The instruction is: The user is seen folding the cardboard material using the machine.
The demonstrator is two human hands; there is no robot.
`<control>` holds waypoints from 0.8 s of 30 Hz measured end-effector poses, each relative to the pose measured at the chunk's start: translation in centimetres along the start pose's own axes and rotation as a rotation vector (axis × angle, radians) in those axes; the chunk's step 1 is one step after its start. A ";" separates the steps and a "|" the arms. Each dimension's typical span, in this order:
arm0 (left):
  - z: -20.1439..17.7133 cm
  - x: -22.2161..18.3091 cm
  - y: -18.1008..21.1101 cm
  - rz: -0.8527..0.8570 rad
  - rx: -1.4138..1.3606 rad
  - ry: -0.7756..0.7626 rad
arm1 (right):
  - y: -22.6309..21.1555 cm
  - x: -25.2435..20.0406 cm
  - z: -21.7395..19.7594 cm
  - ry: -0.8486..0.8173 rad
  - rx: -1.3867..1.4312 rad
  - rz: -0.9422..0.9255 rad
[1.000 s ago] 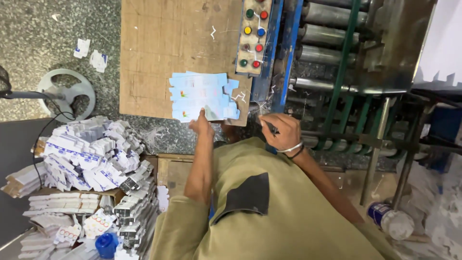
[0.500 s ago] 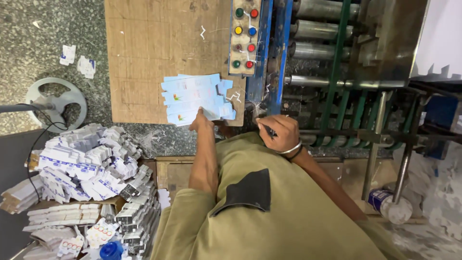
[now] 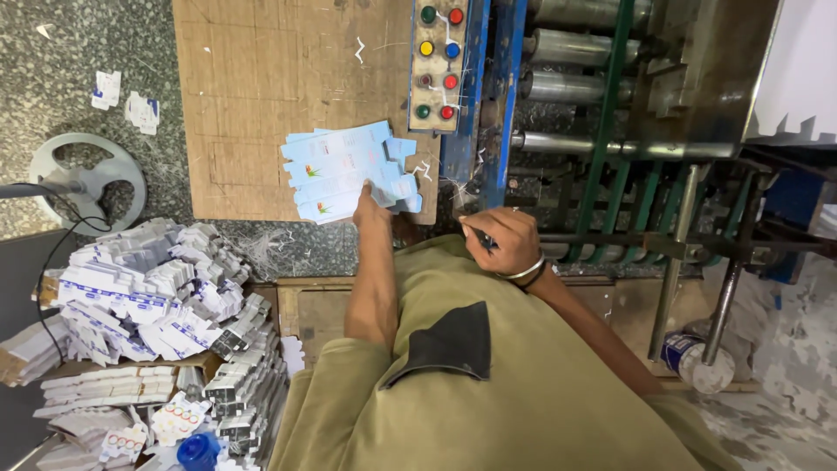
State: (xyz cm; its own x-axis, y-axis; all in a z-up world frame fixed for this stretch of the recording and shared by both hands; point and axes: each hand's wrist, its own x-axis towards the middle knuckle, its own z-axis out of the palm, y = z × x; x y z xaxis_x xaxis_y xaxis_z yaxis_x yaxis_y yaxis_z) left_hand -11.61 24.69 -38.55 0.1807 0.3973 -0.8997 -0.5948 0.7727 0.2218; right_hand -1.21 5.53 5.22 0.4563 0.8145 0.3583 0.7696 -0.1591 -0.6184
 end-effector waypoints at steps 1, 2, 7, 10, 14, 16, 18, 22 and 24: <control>0.6 -1.6 0.1 0.000 0.001 -0.001 | 0.0 0.0 0.0 0.001 0.000 0.001; 1.4 -3.2 0.3 0.002 -0.005 0.056 | 0.0 0.0 -0.1 0.003 -0.001 0.000; 0.9 -5.4 0.8 0.069 0.063 0.241 | 0.1 -0.2 0.1 0.004 0.002 0.007; 0.2 -4.8 0.9 0.082 0.106 0.222 | 0.2 -0.2 0.0 0.002 0.012 0.002; -0.2 -4.6 1.0 0.053 0.097 0.254 | 0.1 -0.2 0.0 0.000 0.017 -0.008; -0.1 -4.9 1.1 0.052 0.118 0.289 | 0.1 -0.3 0.0 0.002 0.013 -0.010; 0.1 -5.2 1.2 0.056 0.152 0.294 | 0.2 -0.4 -0.1 -0.010 0.011 -0.008; -0.2 -5.0 1.0 0.052 0.109 0.237 | 0.4 -0.4 -0.1 -0.021 0.017 -0.017; -1.0 -3.7 0.7 0.064 0.091 0.199 | 0.4 -0.4 -0.1 -0.026 0.022 -0.023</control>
State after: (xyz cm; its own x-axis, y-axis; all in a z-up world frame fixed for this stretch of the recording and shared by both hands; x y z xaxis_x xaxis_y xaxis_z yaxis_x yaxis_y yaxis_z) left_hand -13.42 23.25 -35.44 -0.0182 0.3487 -0.9371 -0.5252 0.7942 0.3057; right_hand -1.03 5.05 4.92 0.4266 0.8323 0.3541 0.7694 -0.1281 -0.6258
